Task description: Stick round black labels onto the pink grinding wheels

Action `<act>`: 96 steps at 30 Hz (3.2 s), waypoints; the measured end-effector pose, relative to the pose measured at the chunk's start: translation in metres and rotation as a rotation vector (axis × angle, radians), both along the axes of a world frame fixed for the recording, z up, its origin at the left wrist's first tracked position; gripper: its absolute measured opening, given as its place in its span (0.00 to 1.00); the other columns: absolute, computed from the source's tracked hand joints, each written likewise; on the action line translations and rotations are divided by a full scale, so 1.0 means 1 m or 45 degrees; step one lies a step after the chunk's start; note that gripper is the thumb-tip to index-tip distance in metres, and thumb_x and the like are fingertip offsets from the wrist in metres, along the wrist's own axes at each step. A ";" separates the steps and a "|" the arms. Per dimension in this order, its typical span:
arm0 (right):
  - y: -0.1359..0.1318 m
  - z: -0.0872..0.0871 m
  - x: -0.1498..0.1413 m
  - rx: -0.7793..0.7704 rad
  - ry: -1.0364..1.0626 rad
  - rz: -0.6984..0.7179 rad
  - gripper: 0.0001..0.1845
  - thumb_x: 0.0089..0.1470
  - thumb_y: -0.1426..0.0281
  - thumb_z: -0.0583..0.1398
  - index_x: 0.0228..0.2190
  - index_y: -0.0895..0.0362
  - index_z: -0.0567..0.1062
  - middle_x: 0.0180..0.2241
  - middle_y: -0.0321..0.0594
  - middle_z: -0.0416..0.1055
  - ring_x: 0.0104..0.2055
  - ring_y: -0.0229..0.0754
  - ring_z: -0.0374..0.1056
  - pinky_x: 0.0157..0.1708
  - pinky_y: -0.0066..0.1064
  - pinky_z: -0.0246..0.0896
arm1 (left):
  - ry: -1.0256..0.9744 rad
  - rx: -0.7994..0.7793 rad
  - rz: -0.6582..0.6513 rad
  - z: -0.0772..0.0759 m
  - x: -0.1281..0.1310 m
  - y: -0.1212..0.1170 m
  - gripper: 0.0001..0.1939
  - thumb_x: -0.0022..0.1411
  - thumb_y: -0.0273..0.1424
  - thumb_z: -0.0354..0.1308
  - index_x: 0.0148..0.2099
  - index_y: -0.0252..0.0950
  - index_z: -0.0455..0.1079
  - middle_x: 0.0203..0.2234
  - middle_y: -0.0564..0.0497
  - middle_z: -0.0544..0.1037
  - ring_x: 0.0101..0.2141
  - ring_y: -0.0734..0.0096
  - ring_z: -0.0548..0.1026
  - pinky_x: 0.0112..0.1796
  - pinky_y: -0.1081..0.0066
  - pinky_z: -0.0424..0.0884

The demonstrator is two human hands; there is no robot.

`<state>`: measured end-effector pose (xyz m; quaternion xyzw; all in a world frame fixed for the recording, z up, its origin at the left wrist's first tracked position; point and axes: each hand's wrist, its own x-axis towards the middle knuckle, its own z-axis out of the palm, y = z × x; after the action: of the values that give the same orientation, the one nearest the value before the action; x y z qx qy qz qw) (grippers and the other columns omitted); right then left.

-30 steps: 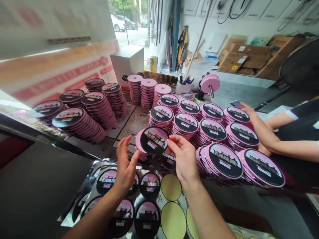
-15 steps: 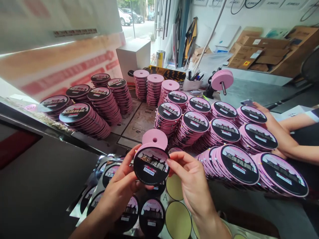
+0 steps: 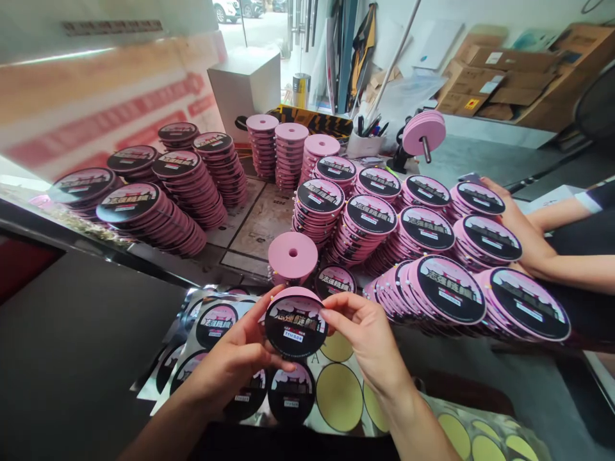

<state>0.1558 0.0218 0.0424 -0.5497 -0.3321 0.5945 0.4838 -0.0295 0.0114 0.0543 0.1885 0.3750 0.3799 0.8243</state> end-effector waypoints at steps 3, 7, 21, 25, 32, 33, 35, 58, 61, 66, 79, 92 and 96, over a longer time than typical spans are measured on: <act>0.000 -0.001 0.000 0.000 -0.008 -0.012 0.11 0.32 0.67 0.71 0.23 0.56 0.77 0.21 0.33 0.72 0.22 0.31 0.63 0.24 0.22 0.59 | 0.008 0.025 -0.020 -0.002 0.001 0.000 0.44 0.36 0.13 0.61 0.57 0.47 0.59 0.50 0.50 0.70 0.43 0.64 0.71 0.38 0.71 0.70; 0.001 -0.002 -0.002 0.014 -0.018 -0.016 0.10 0.33 0.67 0.70 0.22 0.56 0.77 0.20 0.34 0.72 0.20 0.31 0.63 0.22 0.22 0.59 | 0.004 0.060 -0.029 -0.006 0.001 0.000 0.44 0.37 0.14 0.62 0.57 0.47 0.60 0.50 0.50 0.69 0.43 0.63 0.70 0.38 0.70 0.70; 0.001 0.001 -0.002 0.035 -0.081 0.000 0.10 0.33 0.66 0.70 0.22 0.57 0.77 0.20 0.35 0.72 0.20 0.33 0.63 0.21 0.24 0.60 | -0.001 0.108 -0.060 -0.011 0.000 0.000 0.42 0.42 0.15 0.60 0.58 0.45 0.57 0.51 0.47 0.67 0.38 0.66 0.71 0.31 0.71 0.74; 0.001 0.000 0.002 0.047 -0.109 0.031 0.10 0.35 0.66 0.69 0.23 0.57 0.77 0.21 0.35 0.72 0.21 0.33 0.63 0.23 0.24 0.60 | -0.002 0.096 -0.068 -0.009 0.001 0.000 0.41 0.41 0.14 0.59 0.58 0.44 0.58 0.51 0.46 0.67 0.38 0.66 0.71 0.30 0.72 0.73; -0.001 -0.001 0.000 0.046 -0.120 0.006 0.10 0.34 0.66 0.70 0.22 0.57 0.77 0.20 0.35 0.72 0.21 0.34 0.63 0.22 0.25 0.60 | -0.013 0.070 -0.059 -0.010 0.002 0.001 0.41 0.40 0.13 0.58 0.57 0.44 0.60 0.50 0.47 0.69 0.38 0.66 0.72 0.30 0.73 0.73; -0.001 -0.001 -0.001 0.043 -0.122 0.003 0.10 0.33 0.66 0.70 0.22 0.57 0.77 0.20 0.36 0.72 0.21 0.34 0.63 0.22 0.25 0.60 | -0.017 0.070 -0.060 -0.010 0.002 0.001 0.41 0.40 0.13 0.58 0.56 0.44 0.60 0.50 0.47 0.69 0.37 0.67 0.72 0.30 0.73 0.73; -0.001 0.000 -0.001 0.036 -0.123 -0.003 0.11 0.32 0.66 0.70 0.22 0.57 0.77 0.20 0.36 0.72 0.21 0.34 0.63 0.22 0.26 0.60 | -0.029 0.074 -0.063 -0.012 0.001 0.001 0.40 0.41 0.13 0.58 0.56 0.45 0.60 0.49 0.48 0.69 0.36 0.68 0.72 0.30 0.72 0.74; -0.001 0.000 -0.002 0.077 -0.177 -0.018 0.09 0.33 0.66 0.69 0.21 0.56 0.77 0.20 0.35 0.72 0.21 0.35 0.63 0.22 0.26 0.60 | 0.006 0.096 -0.072 -0.015 0.000 0.000 0.39 0.44 0.17 0.60 0.58 0.46 0.58 0.50 0.47 0.68 0.36 0.67 0.73 0.30 0.71 0.74; -0.001 -0.001 -0.003 0.069 -0.185 -0.022 0.09 0.33 0.66 0.69 0.21 0.56 0.77 0.20 0.35 0.72 0.21 0.35 0.63 0.22 0.26 0.60 | 0.006 0.095 -0.072 -0.015 0.000 0.000 0.38 0.44 0.17 0.60 0.58 0.46 0.59 0.50 0.47 0.69 0.35 0.68 0.73 0.30 0.71 0.74; -0.002 -0.001 -0.005 0.085 -0.215 -0.032 0.08 0.33 0.67 0.69 0.21 0.56 0.77 0.20 0.35 0.72 0.22 0.36 0.64 0.23 0.27 0.61 | 0.011 0.111 -0.066 -0.014 0.000 -0.001 0.38 0.45 0.16 0.59 0.57 0.47 0.60 0.51 0.48 0.67 0.37 0.66 0.72 0.30 0.70 0.74; -0.009 -0.002 -0.015 0.203 -0.521 -0.107 0.06 0.39 0.66 0.65 0.22 0.55 0.76 0.23 0.38 0.74 0.25 0.41 0.69 0.27 0.30 0.65 | 0.163 0.239 0.030 -0.006 0.007 -0.008 0.37 0.48 0.21 0.60 0.59 0.45 0.56 0.53 0.47 0.67 0.43 0.62 0.71 0.35 0.72 0.72; -0.018 -0.031 -0.012 -0.022 -0.131 -0.236 0.24 0.44 0.57 0.62 0.41 0.55 0.67 0.30 0.37 0.71 0.18 0.31 0.58 0.14 0.21 0.51 | 0.337 0.253 0.076 -0.039 0.029 -0.012 0.31 0.61 0.38 0.49 0.64 0.46 0.44 0.56 0.44 0.63 0.45 0.58 0.71 0.37 0.61 0.73; 0.002 -0.039 -0.004 0.082 -0.166 -0.496 0.25 0.43 0.58 0.63 0.43 0.55 0.67 0.28 0.32 0.66 0.17 0.28 0.52 0.14 0.20 0.48 | 0.855 0.634 -0.152 -0.061 0.018 -0.010 0.27 0.60 0.34 0.50 0.61 0.40 0.53 0.51 0.42 0.69 0.47 0.58 0.69 0.47 0.56 0.67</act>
<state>0.1519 0.0234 0.0029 -0.6250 -0.2690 0.4420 0.5845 -0.0111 0.0018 -0.0063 0.5167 0.5079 0.3281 0.6062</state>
